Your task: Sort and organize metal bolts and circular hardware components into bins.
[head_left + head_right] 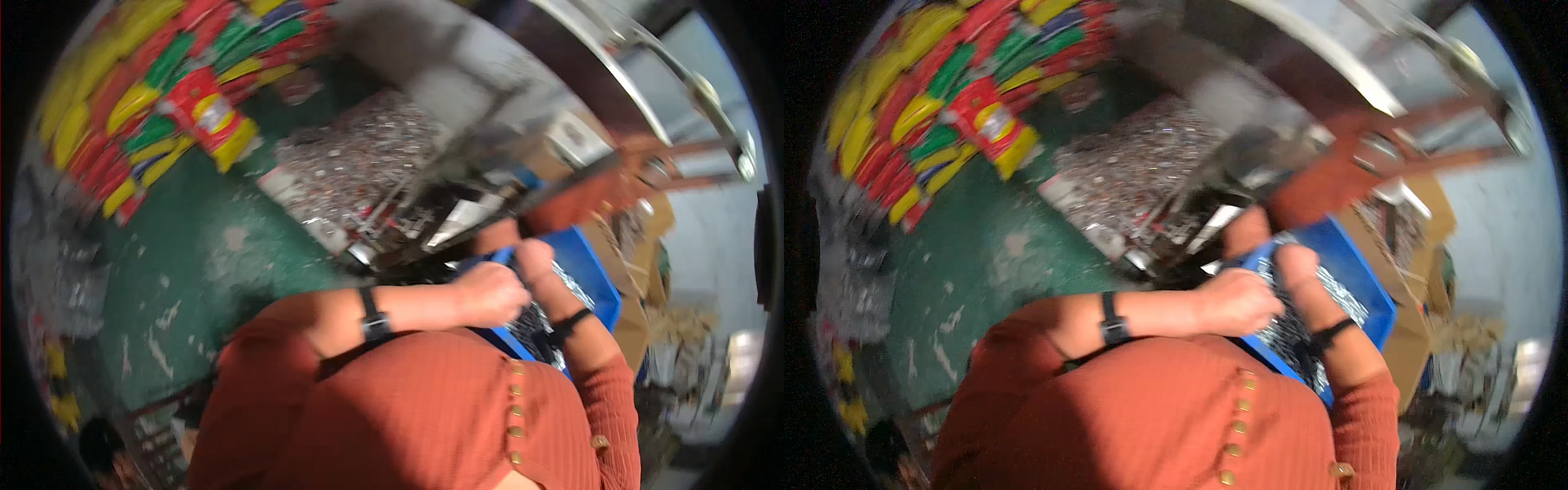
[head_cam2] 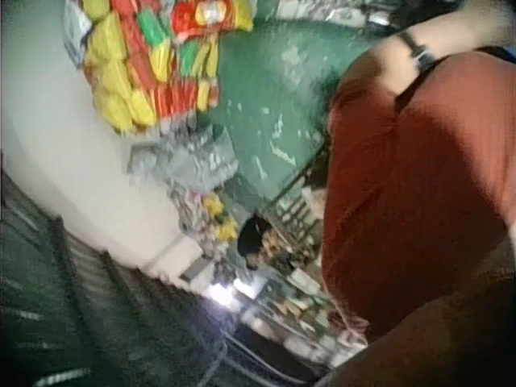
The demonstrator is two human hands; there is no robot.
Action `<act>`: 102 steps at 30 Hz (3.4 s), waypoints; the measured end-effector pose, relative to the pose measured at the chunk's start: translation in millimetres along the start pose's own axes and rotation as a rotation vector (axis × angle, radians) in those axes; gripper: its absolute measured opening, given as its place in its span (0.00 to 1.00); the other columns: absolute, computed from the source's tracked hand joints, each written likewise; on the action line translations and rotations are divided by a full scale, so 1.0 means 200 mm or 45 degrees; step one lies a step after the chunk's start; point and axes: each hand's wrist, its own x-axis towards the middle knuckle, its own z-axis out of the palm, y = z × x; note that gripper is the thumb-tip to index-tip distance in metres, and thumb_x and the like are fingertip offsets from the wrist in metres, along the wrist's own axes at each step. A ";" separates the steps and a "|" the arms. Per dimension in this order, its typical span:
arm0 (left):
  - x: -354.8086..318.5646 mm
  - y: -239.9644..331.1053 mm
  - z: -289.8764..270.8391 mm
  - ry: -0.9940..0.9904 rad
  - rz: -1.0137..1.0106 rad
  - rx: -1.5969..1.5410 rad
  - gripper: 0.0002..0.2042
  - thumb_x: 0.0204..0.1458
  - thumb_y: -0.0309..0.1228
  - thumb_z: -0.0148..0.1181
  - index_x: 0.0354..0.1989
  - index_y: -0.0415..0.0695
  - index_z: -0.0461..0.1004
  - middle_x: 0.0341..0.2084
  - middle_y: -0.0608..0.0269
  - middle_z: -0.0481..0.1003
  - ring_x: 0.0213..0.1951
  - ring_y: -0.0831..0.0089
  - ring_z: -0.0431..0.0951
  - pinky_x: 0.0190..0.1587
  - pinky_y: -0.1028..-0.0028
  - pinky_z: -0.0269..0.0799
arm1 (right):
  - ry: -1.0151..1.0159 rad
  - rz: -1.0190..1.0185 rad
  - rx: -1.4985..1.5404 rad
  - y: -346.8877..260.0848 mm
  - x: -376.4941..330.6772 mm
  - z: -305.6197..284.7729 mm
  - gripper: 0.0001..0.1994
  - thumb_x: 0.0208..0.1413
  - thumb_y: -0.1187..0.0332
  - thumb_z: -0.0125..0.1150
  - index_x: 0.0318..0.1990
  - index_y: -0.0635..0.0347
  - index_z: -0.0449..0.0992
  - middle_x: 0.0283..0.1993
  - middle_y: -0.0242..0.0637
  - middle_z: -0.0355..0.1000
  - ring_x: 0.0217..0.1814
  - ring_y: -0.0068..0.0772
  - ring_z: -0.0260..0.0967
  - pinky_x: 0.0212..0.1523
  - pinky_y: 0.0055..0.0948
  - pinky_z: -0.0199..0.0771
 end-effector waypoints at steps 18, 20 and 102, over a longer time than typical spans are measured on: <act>0.03 0.03 -0.01 0.003 0.031 -0.077 0.05 0.37 0.30 0.58 0.20 0.42 0.77 0.18 0.49 0.75 0.28 0.51 0.78 0.33 0.54 0.73 | 0.450 0.213 0.575 0.24 -0.06 0.06 0.14 0.48 0.57 0.67 0.34 0.58 0.82 0.32 0.55 0.77 0.35 0.60 0.76 0.37 0.52 0.75; 0.03 0.03 -0.03 -0.075 -0.075 -0.025 0.05 0.40 0.30 0.58 0.21 0.43 0.77 0.20 0.50 0.76 0.30 0.51 0.79 0.36 0.55 0.74 | 0.337 0.211 0.591 0.29 -0.10 -0.07 0.15 0.48 0.60 0.67 0.37 0.64 0.81 0.32 0.57 0.76 0.36 0.59 0.75 0.39 0.50 0.75; 0.06 0.09 -0.12 -0.138 -0.143 0.045 0.09 0.45 0.28 0.63 0.36 0.49 0.81 0.21 0.63 0.76 0.27 0.63 0.78 0.33 0.65 0.75 | 0.698 0.474 2.751 1.72 -0.29 -0.17 0.09 0.63 0.68 0.54 0.45 0.62 0.76 0.31 0.35 0.72 0.24 0.24 0.65 0.18 0.21 0.63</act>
